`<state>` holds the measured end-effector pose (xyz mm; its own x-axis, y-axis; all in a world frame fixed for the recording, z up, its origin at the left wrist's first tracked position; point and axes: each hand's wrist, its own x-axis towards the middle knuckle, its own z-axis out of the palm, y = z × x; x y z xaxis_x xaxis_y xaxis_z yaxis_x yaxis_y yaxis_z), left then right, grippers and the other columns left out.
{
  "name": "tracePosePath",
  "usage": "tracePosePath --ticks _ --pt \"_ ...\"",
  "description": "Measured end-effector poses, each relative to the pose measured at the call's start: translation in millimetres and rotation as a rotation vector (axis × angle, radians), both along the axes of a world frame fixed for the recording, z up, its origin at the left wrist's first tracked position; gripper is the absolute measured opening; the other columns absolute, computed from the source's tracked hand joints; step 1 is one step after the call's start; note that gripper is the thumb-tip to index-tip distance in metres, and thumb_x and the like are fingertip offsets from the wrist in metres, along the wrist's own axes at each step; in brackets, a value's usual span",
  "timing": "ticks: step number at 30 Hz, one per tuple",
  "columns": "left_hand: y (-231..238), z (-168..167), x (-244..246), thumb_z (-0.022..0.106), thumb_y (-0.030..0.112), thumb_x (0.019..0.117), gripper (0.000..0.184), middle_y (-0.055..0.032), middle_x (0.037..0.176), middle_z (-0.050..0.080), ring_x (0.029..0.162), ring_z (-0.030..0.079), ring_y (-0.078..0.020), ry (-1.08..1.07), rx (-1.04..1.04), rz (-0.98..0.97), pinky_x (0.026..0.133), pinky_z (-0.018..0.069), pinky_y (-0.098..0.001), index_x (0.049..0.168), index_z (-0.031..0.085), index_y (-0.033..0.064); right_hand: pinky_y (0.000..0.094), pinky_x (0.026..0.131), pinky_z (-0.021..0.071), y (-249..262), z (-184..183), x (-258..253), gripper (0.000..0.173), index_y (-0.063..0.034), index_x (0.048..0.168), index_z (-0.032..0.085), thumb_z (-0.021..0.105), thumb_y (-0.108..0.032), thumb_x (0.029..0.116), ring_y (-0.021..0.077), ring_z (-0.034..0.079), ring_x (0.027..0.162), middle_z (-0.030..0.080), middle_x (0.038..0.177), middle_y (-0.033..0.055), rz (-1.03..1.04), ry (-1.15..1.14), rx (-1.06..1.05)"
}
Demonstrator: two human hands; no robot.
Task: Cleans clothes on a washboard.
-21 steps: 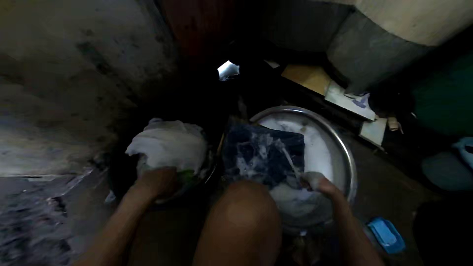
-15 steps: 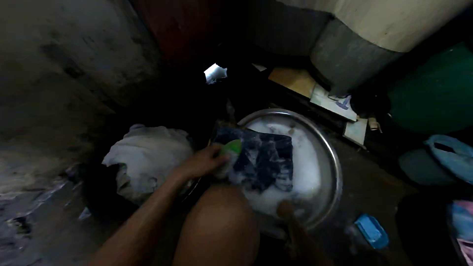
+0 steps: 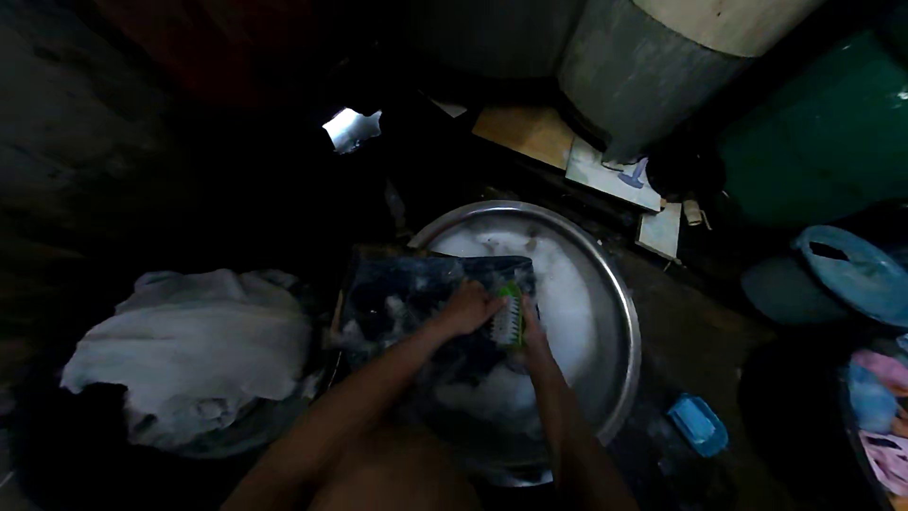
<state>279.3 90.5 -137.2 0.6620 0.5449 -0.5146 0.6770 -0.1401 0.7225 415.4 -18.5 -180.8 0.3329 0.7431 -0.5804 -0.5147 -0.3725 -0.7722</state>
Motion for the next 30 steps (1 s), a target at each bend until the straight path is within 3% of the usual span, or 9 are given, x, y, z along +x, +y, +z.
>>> tracePosePath --ticks 4,7,10,13,16,21,24,28,30 --pt "30.7 -47.8 -28.3 0.056 0.053 0.1018 0.063 -0.0200 0.154 0.046 0.146 0.037 -0.0406 0.127 0.470 -0.060 0.121 0.0250 -0.0586 0.146 0.054 0.0077 0.0354 0.085 0.0592 -19.9 22.5 50.2 0.044 0.0012 0.130 0.059 0.051 -0.033 0.1049 0.0140 0.068 0.092 0.070 0.108 0.0112 0.632 -0.384 -0.114" --pt "27.8 -64.6 -33.0 0.057 0.050 0.1018 0.064 -0.0175 0.161 0.038 0.153 0.026 -0.0379 0.187 0.520 -0.080 0.125 0.0155 -0.0578 0.149 0.050 0.0068 0.0465 0.090 0.0561 -36.9 26.1 98.7 0.053 -0.0026 0.126 0.064 0.071 -0.044 0.0943 0.0249 0.068 0.098 0.069 0.110 0.0163 1.109 -0.585 -0.404" --pt "16.9 -50.5 -26.6 0.054 0.043 0.1045 0.055 -0.0194 0.160 0.038 0.153 0.024 -0.0379 0.242 0.424 -0.076 0.123 0.0170 -0.0585 0.144 0.053 0.0038 0.0611 0.109 0.0426 -69.1 2.8 97.3 0.051 0.0014 0.137 0.059 0.067 -0.033 0.0998 0.0422 0.057 0.128 0.060 0.136 0.0267 1.352 -0.776 -0.804" --pt "11.7 -19.1 -24.5 0.044 0.033 0.1086 0.040 -0.0206 0.133 0.060 0.134 0.051 -0.0374 0.258 0.326 0.014 0.115 0.0332 -0.0542 0.131 0.060 0.0035 0.0579 0.110 0.0428 -93.7 -30.1 46.6 0.055 0.0040 0.140 0.055 0.068 -0.029 0.0985 0.0407 0.057 0.129 0.059 0.138 0.0267 1.304 -0.693 -0.746" --pt "5.8 -18.7 -39.4 0.046 0.030 0.1083 0.042 -0.0232 0.130 0.064 0.126 0.058 -0.0420 0.195 0.367 0.161 0.110 0.0421 -0.0578 0.144 0.053 0.0089 0.0486 0.113 0.0421 -89.6 -40.9 -10.4 0.046 0.0072 0.141 0.053 0.061 -0.016 0.1023 0.0347 0.057 0.129 0.057 0.140 0.0270 1.258 -0.368 -0.499" --pt "0.5 -47.8 -44.5 0.045 0.037 0.1085 0.047 -0.0166 0.160 0.042 0.151 0.032 -0.0415 0.045 0.597 -0.166 0.121 0.0196 -0.0646 0.154 0.047 0.0275 0.0254 0.084 0.0556 -57.2 14.6 -10.2 0.033 0.0085 0.125 0.059 0.052 -0.002 0.0941 0.0055 0.065 0.092 0.069 0.108 0.0090 0.591 -0.124 -0.017" --pt "11.7 -48.8 -38.6 0.043 0.051 0.1067 0.054 -0.0066 0.169 0.029 0.159 0.009 -0.0340 0.164 0.473 -0.296 0.124 -0.0010 -0.0650 0.156 0.045 0.0279 0.0352 0.102 0.0511 -2.4 32.9 -2.7 0.039 0.0086 0.138 0.054 0.050 -0.015 0.1066 0.0198 0.063 0.115 0.063 0.130 0.0228 0.411 -0.464 -0.091" --pt "14.1 -62.4 -41.2 0.067 0.033 0.0951 0.060 -0.0046 0.166 0.035 0.159 0.009 -0.0300 0.191 0.454 -0.119 0.124 -0.0080 -0.0634 0.151 0.052 0.0164 0.0511 0.096 0.0566 42.9 42.5 -69.3 0.080 -0.0111 0.161 0.028 0.070 -0.033 0.0969 0.0327 0.069 0.113 0.063 0.136 0.0204 0.536 -0.804 -0.184" --pt "16.1 -63.5 -43.0 0.064 0.045 0.0957 0.056 -0.0017 0.166 0.034 0.159 0.010 -0.0296 0.225 0.480 -0.104 0.123 -0.0046 -0.0649 0.145 0.059 0.0209 0.0523 0.103 0.0513 37.0 22.1 -60.8 0.066 -0.0110 0.158 0.040 0.062 -0.034 0.1006 0.0340 0.062 0.125 0.056 0.146 0.0184 0.684 -0.930 -0.228"
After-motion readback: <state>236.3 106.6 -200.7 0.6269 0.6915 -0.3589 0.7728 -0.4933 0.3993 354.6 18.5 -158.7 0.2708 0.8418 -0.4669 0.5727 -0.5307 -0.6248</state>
